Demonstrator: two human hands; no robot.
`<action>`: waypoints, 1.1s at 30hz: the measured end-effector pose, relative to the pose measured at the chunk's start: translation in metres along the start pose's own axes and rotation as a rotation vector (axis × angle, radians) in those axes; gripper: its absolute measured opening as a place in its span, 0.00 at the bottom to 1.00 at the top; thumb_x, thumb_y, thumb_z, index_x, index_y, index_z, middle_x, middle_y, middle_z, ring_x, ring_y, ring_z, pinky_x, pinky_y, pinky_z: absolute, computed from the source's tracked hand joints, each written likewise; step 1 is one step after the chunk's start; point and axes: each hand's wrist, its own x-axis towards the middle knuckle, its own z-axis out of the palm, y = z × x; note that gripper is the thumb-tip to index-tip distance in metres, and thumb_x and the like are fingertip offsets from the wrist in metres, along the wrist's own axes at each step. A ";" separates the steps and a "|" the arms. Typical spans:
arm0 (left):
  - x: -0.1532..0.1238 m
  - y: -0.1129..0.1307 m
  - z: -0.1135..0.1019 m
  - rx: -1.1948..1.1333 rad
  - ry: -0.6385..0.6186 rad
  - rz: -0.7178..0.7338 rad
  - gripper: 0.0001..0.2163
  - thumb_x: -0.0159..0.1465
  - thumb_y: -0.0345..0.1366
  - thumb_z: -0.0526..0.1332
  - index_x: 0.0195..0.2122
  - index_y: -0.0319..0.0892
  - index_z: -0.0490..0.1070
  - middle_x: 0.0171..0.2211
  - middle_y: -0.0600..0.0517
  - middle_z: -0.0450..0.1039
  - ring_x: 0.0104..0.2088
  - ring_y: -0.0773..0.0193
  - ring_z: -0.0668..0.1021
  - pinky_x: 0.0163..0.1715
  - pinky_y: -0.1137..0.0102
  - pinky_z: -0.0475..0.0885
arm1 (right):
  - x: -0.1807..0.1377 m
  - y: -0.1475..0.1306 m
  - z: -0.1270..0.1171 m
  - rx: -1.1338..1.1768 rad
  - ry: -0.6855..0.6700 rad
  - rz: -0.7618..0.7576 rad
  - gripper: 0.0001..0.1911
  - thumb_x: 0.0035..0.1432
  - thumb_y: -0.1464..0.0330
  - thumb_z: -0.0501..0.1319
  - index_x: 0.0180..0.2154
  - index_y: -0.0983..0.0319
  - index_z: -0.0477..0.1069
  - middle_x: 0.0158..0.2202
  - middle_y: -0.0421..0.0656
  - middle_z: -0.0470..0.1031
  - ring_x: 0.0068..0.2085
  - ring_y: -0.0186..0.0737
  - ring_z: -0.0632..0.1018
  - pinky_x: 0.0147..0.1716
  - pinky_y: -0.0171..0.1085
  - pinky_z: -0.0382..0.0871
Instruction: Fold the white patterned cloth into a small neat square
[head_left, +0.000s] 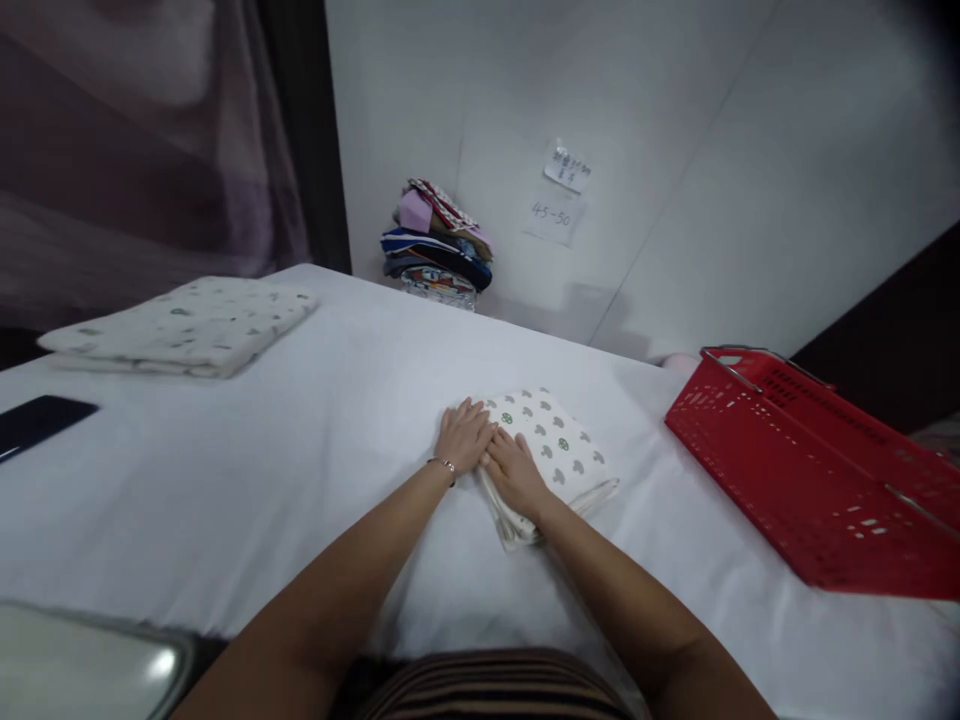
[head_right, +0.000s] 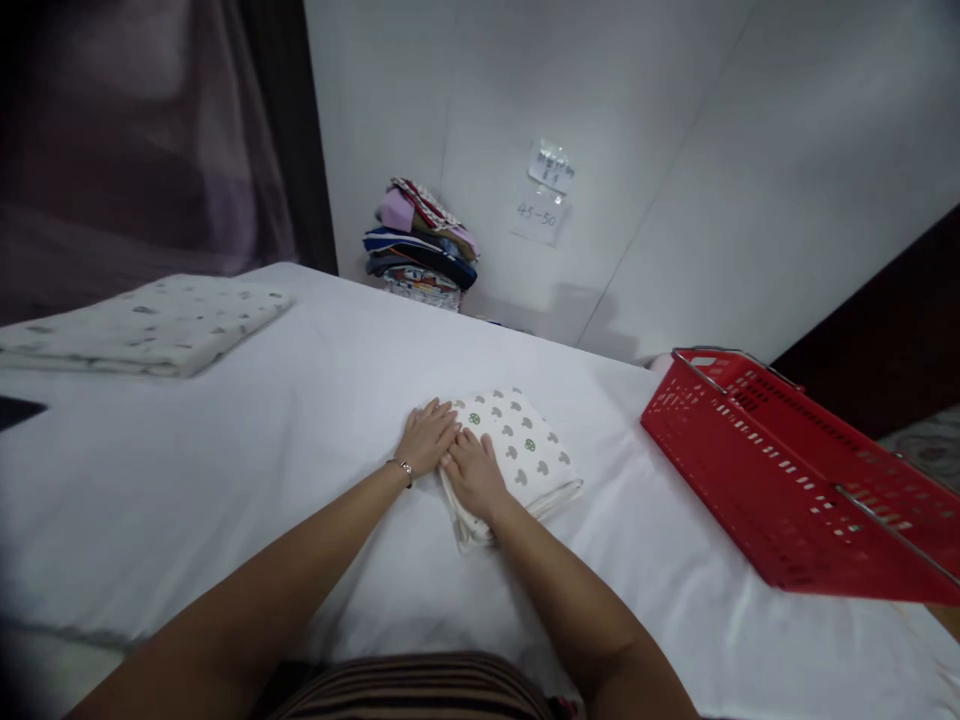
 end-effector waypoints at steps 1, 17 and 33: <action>0.000 -0.003 0.002 0.011 -0.003 0.001 0.20 0.67 0.44 0.44 0.56 0.48 0.64 0.63 0.52 0.56 0.65 0.57 0.51 0.63 0.51 0.41 | 0.000 -0.001 0.000 -0.006 0.002 0.001 0.24 0.66 0.63 0.44 0.62 0.55 0.54 0.64 0.45 0.54 0.65 0.45 0.51 0.61 0.55 0.40; -0.005 -0.009 0.002 0.091 -0.002 0.026 0.21 0.67 0.41 0.43 0.59 0.47 0.60 0.64 0.52 0.54 0.65 0.56 0.51 0.61 0.48 0.46 | -0.081 -0.009 0.005 -0.190 -0.004 -0.082 0.30 0.60 0.66 0.53 0.63 0.65 0.52 0.65 0.51 0.51 0.65 0.50 0.53 0.61 0.56 0.50; -0.008 -0.014 -0.008 -0.497 0.277 -0.200 0.25 0.59 0.40 0.60 0.57 0.41 0.60 0.61 0.43 0.57 0.62 0.55 0.59 0.62 0.59 0.56 | -0.082 0.103 -0.060 0.228 0.495 0.391 0.22 0.59 0.57 0.56 0.52 0.60 0.69 0.56 0.49 0.67 0.58 0.47 0.66 0.59 0.50 0.58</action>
